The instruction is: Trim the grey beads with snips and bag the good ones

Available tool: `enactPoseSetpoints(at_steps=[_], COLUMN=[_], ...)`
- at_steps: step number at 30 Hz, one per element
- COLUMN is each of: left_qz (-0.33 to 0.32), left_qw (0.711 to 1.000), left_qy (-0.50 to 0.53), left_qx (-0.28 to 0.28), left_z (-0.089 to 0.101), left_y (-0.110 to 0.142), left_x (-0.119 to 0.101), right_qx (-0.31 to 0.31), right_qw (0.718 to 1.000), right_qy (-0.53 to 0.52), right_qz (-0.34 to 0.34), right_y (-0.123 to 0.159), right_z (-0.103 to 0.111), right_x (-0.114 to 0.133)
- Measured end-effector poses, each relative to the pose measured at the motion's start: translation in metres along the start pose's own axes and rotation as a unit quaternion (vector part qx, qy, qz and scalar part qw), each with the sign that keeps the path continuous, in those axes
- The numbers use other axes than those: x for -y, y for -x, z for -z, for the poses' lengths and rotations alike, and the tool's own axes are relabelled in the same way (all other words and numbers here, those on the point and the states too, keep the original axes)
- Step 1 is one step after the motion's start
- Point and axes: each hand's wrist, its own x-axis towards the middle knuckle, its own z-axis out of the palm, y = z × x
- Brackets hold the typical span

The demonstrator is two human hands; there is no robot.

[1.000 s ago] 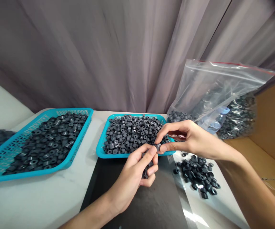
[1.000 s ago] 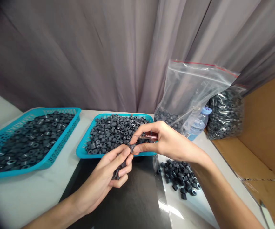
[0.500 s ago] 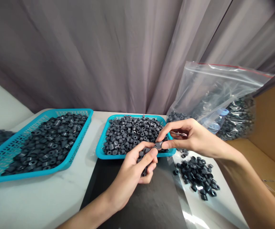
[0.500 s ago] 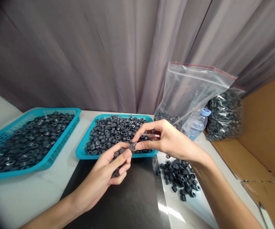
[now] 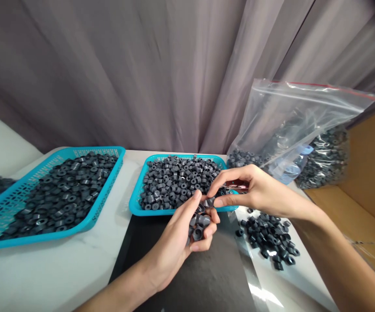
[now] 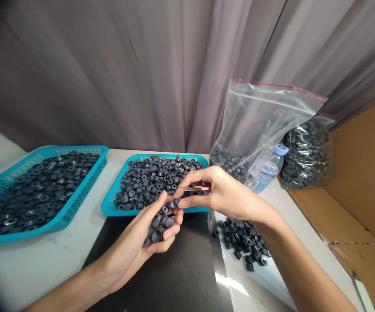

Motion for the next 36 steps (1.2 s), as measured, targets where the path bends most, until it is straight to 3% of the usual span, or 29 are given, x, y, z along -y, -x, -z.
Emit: enactPoseSetpoints(at_steps=[8, 21, 33, 36], left_qz=[0.003, 0.003, -0.029, -0.024], left_qw=[1.000, 1.000, 0.997, 0.996], left_qy=[0.003, -0.011, -0.062, -0.075], left_qx=[0.011, 0.024, 0.034, 0.038], left_z=[0.008, 0.012, 0.020, 0.019], left_y=[-0.002, -0.003, -0.012, -0.010], left_x=[-0.002, 0.000, -0.001, -0.003], right_qx=[0.005, -0.014, -0.091, -0.082], right_qw=[0.999, 0.999, 0.994, 0.996], right_qy=[-0.015, -0.041, -0.039, -0.025], right_qz=[0.040, 0.025, 0.036, 0.027], right_y=[-0.003, -0.003, -0.003, -0.001], right_z=[-0.001, -0.003, 0.000, 0.003], right_x=[-0.003, -0.004, -0.005, -0.002])
